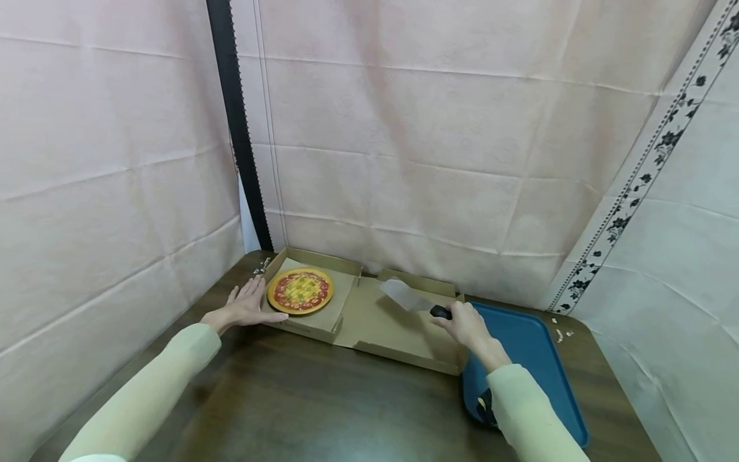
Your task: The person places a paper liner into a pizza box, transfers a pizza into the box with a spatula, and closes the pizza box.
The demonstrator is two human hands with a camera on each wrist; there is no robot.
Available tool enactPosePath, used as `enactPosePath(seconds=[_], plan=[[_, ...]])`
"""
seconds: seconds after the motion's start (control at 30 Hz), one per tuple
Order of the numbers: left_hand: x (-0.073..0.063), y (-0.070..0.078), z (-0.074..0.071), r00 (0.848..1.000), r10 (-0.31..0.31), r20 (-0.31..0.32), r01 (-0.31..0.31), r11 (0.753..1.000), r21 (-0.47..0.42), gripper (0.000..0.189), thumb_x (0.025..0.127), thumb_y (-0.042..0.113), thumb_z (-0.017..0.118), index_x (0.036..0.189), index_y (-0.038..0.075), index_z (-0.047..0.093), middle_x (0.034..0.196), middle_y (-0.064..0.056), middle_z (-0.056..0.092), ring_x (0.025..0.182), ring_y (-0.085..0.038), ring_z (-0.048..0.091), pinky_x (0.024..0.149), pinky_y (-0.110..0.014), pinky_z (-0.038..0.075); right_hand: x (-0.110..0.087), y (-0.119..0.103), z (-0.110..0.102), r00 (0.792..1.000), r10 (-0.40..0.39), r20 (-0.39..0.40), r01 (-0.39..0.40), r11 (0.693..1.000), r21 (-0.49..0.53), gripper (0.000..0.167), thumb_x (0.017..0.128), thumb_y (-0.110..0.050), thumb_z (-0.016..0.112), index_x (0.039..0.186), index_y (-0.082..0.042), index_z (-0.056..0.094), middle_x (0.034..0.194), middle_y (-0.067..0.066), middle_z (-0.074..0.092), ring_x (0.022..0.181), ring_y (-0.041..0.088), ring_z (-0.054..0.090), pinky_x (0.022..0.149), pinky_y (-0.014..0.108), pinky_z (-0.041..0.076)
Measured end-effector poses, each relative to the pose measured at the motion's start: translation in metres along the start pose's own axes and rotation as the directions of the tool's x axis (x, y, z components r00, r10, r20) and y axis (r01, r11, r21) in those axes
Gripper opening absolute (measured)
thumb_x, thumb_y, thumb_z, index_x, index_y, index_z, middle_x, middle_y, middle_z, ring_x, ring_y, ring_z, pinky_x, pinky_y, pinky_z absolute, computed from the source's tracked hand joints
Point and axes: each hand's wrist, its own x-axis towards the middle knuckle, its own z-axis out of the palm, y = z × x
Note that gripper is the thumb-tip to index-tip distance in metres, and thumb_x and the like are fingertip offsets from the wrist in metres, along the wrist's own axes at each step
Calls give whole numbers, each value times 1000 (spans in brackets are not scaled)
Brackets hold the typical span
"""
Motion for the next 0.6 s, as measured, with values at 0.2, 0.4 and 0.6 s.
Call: enactPosePath(seconds=[0.2,0.4,0.6], plan=[[4,-4,2,1000,4,7,-4,1000,-7,133,71,84,54,152,-6,1,160,-27,-5,148,-44,-4,116,-64,-3,-8,15,-6,999,41,-26,-42,999,-26,38,91,-37,66,68,-8,54,51,-3,36,42,11,32,43,23,25],[7,-8,5,1000,4,11,-4,1000,-13,132,72,83,55,152,-7,1,160,-27,-7,148,-45,-5,114,-66,-5,-20,33,-8,997,67,-40,-69,997,-43,32,90,-35,67,74,-8,61,54,-1,42,44,12,37,44,24,28],[3,-3,0,1000,3,23,-2,1000,-21,131,73,82,54,151,-8,0,159,-28,-8,147,-46,-6,114,-66,-5,-31,42,-15,994,99,-54,-101,994,-36,37,90,-39,66,68,-11,56,52,-3,38,42,10,35,43,24,28]])
